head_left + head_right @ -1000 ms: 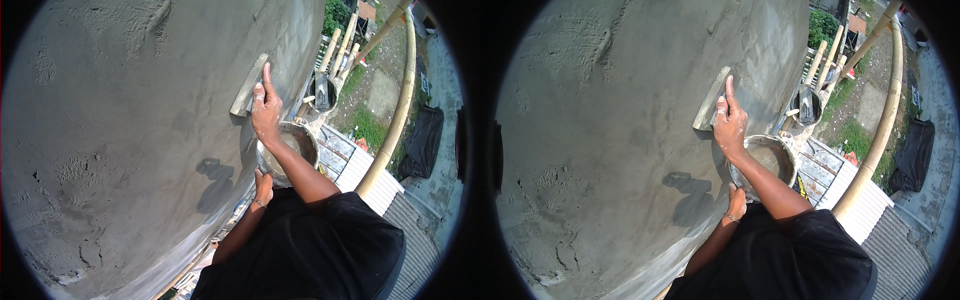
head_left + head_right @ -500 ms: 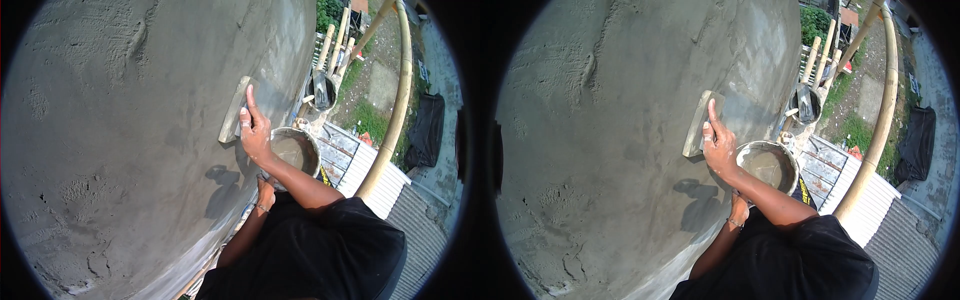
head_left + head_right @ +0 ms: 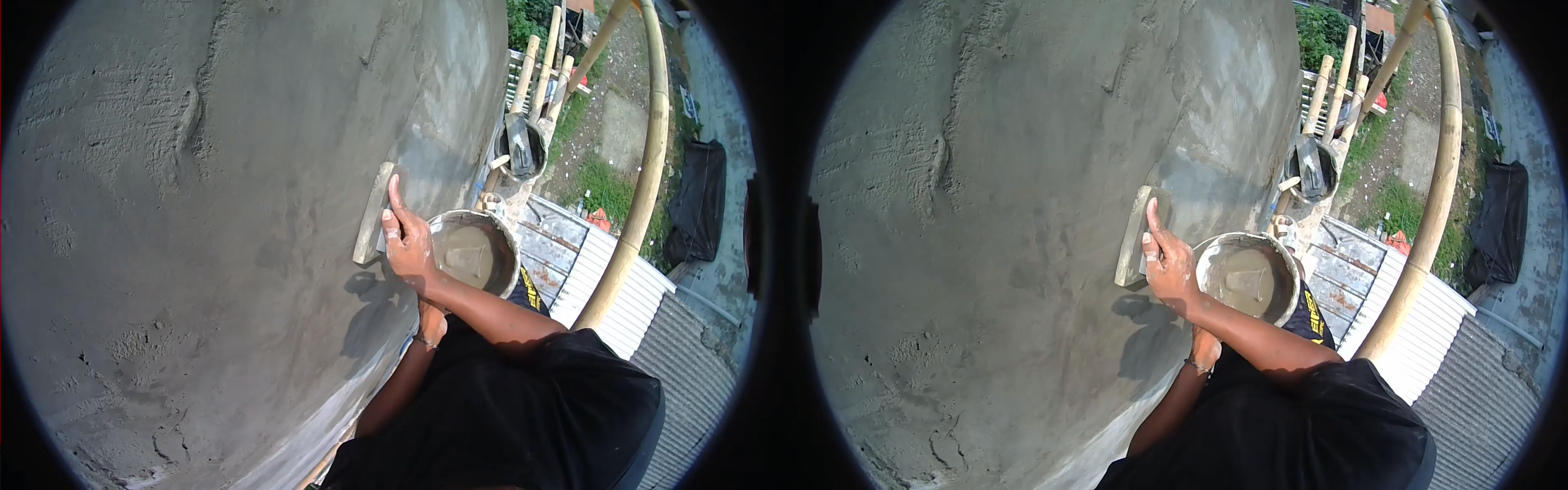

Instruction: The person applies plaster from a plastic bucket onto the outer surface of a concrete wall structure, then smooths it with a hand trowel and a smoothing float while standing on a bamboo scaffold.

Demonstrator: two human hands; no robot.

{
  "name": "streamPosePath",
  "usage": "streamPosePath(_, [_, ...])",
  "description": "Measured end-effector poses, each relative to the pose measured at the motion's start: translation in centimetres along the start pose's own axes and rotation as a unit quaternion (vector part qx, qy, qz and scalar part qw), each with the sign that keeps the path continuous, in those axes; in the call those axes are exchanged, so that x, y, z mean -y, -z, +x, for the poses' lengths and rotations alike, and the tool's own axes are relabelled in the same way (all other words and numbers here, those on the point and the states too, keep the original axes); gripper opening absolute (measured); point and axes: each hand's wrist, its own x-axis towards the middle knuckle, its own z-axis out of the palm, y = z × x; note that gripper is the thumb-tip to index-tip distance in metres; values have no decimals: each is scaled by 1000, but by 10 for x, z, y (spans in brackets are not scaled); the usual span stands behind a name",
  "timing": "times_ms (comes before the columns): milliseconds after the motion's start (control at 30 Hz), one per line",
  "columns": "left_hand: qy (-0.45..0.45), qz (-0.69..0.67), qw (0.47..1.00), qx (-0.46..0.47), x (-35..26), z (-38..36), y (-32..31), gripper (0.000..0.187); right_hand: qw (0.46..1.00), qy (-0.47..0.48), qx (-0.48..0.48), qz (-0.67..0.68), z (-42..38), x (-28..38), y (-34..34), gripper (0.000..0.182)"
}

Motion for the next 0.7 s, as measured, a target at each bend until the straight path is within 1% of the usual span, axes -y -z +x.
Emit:
streamPosePath(67, [-36,22,999,-1,-7,-7,3,52,990,-137,21,37,22,0,7,51])
streamPosePath(100, [10,27,999,23,-8,-8,10,58,990,-136,-27,33,53,-1,11,50])
streamPosePath(133, [10,25,999,24,-12,-11,6,58,988,-131,-74,26,93,-9,14,50])
streamPosePath(200, [15,47,999,-2,-19,-23,-3,63,989,-118,-90,25,150,-41,29,49])
streamPosePath(233, [22,74,997,29,-21,-22,1,65,989,-118,-88,25,153,-42,29,49])
streamPosePath(300, [26,66,997,16,-19,-26,-2,64,980,-164,-95,57,156,-38,32,50])
streamPosePath(367, [30,61,998,10,-16,-16,-5,61,991,-127,-48,-19,99,-16,25,50])
streamPosePath(400, [30,64,997,10,-13,-10,-1,61,990,-129,-51,-19,78,-12,23,50])
streamPosePath(467, [59,81,995,25,-7,-5,7,57,990,-143,8,11,49,-11,22,49])
streamPosePath(500, [49,35,998,9,-24,-25,-10,52,988,-154,3,-19,66,-15,25,49])
streamPosePath(533, [48,36,998,9,-25,-24,-10,52,988,-154,2,-18,96,-28,29,49])
streamPosePath(567, [48,54,997,13,-25,-23,-9,52,987,-159,-29,-25,130,-44,34,50])
streamPosePath(600, [49,72,996,17,-23,-23,-8,52,984,-165,-59,-32,146,-49,37,51])
streamPosePath(633, [49,72,996,16,-19,-24,-6,52,984,-165,-59,-32,142,-42,39,51])
streamPosePath(700, [56,67,996,5,-18,-18,-10,51,979,-184,1,-90,130,-21,43,52])
